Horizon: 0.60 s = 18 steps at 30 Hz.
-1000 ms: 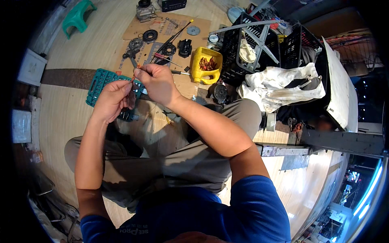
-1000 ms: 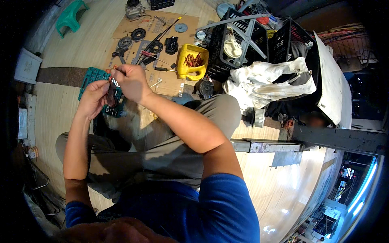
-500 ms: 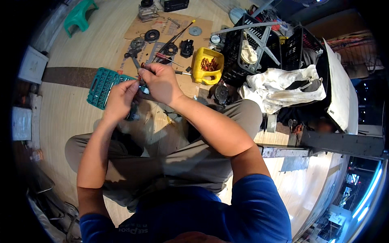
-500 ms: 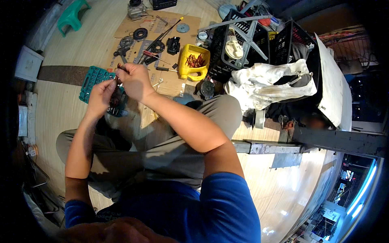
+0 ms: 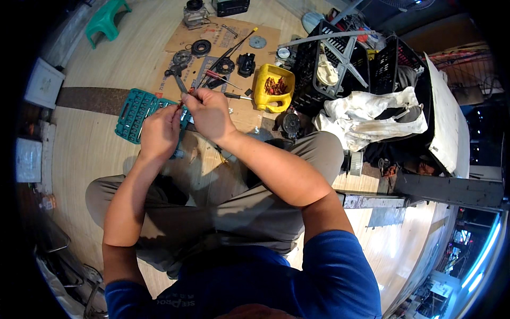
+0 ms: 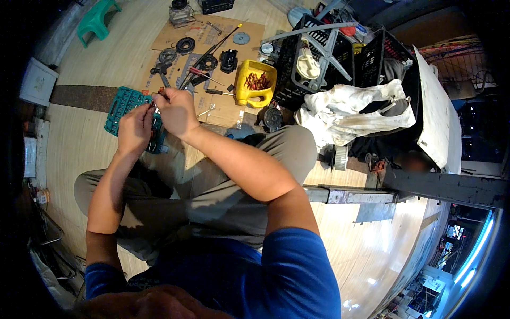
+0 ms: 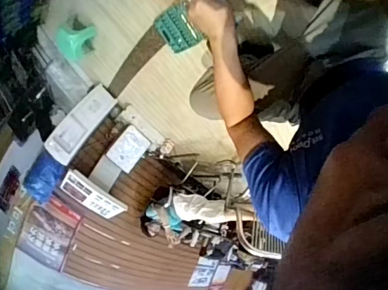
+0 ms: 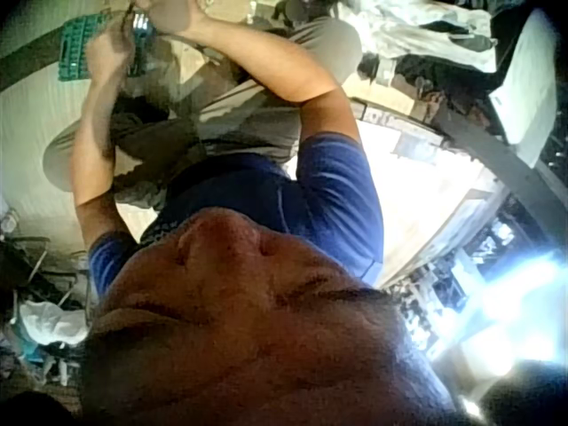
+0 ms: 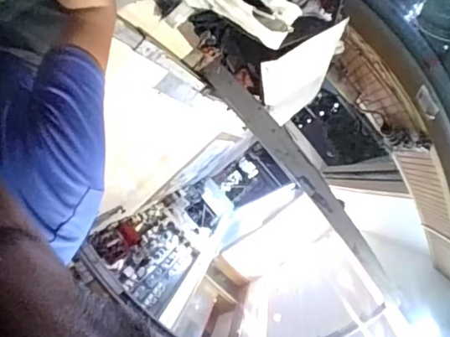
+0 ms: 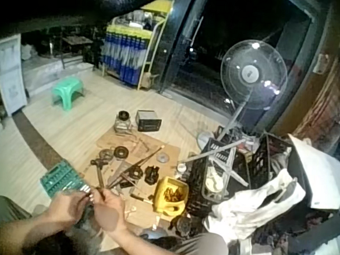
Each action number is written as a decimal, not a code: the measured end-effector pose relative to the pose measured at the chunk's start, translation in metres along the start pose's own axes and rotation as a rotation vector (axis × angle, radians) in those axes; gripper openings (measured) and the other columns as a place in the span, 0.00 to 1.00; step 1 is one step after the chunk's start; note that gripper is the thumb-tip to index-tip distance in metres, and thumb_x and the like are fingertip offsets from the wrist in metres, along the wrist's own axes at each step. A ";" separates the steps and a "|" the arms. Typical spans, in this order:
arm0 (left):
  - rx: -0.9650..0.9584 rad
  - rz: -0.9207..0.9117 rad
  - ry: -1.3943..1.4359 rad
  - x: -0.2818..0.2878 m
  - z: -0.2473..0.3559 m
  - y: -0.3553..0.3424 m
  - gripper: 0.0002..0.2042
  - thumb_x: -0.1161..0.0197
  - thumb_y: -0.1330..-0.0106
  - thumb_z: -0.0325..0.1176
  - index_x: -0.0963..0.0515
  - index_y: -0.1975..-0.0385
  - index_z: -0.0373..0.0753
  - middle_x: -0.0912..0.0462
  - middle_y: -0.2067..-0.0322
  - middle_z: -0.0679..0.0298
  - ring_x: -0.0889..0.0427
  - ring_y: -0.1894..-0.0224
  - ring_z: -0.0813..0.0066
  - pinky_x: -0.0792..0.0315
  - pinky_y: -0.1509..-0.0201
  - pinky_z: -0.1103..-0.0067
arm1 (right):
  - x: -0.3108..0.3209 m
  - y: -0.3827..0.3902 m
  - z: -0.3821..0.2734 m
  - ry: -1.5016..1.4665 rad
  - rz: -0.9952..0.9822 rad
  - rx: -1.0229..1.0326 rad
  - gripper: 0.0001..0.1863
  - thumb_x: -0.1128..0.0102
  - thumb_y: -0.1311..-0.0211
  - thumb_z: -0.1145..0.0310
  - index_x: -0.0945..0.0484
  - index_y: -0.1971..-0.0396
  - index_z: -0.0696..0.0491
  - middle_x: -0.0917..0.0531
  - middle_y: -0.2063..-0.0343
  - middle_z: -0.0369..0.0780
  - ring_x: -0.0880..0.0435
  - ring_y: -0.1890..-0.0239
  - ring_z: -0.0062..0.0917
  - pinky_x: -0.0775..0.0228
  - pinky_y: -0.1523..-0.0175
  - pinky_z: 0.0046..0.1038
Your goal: The person works on the internal components of a motor by hand, manipulating wires and a stator.
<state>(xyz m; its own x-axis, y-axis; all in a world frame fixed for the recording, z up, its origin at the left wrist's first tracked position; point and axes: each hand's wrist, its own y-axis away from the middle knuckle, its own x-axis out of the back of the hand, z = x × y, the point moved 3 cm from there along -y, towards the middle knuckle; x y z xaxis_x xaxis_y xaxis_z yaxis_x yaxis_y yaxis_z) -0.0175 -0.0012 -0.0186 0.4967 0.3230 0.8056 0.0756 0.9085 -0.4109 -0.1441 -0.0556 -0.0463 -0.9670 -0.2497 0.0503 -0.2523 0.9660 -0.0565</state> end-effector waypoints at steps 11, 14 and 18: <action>0.723 -0.416 1.175 -0.012 -0.015 0.005 0.09 0.44 0.33 0.32 0.22 0.67 0.33 0.21 0.79 0.66 0.23 0.78 0.78 0.30 0.74 0.82 | 0.002 0.005 -0.020 -0.298 -0.049 -0.066 0.11 0.44 0.37 0.69 0.21 0.75 0.61 0.26 0.84 0.31 0.34 0.79 0.11 0.40 0.75 0.19; 0.516 -0.256 0.653 -0.006 -0.012 0.002 0.08 0.42 0.34 0.32 0.22 0.66 0.32 0.22 0.80 0.65 0.25 0.81 0.77 0.32 0.76 0.79 | 0.004 0.006 -0.016 -0.106 -0.010 0.013 0.11 0.43 0.37 0.69 0.21 0.75 0.62 0.25 0.84 0.32 0.34 0.78 0.12 0.39 0.74 0.20; 0.236 -0.064 0.269 -0.003 -0.001 0.003 0.07 0.41 0.35 0.31 0.22 0.67 0.32 0.21 0.79 0.65 0.25 0.80 0.76 0.33 0.75 0.79 | 0.006 0.006 -0.018 0.053 -0.013 0.078 0.11 0.43 0.37 0.69 0.22 0.73 0.62 0.24 0.84 0.33 0.34 0.78 0.12 0.37 0.73 0.21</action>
<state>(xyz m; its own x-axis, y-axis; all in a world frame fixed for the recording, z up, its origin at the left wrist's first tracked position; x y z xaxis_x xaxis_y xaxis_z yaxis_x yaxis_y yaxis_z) -0.0182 0.0003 -0.0223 0.7096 0.2110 0.6723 -0.0726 0.9709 -0.2281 -0.1512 -0.0505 -0.0284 -0.9610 -0.2560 0.1045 -0.2686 0.9540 -0.1331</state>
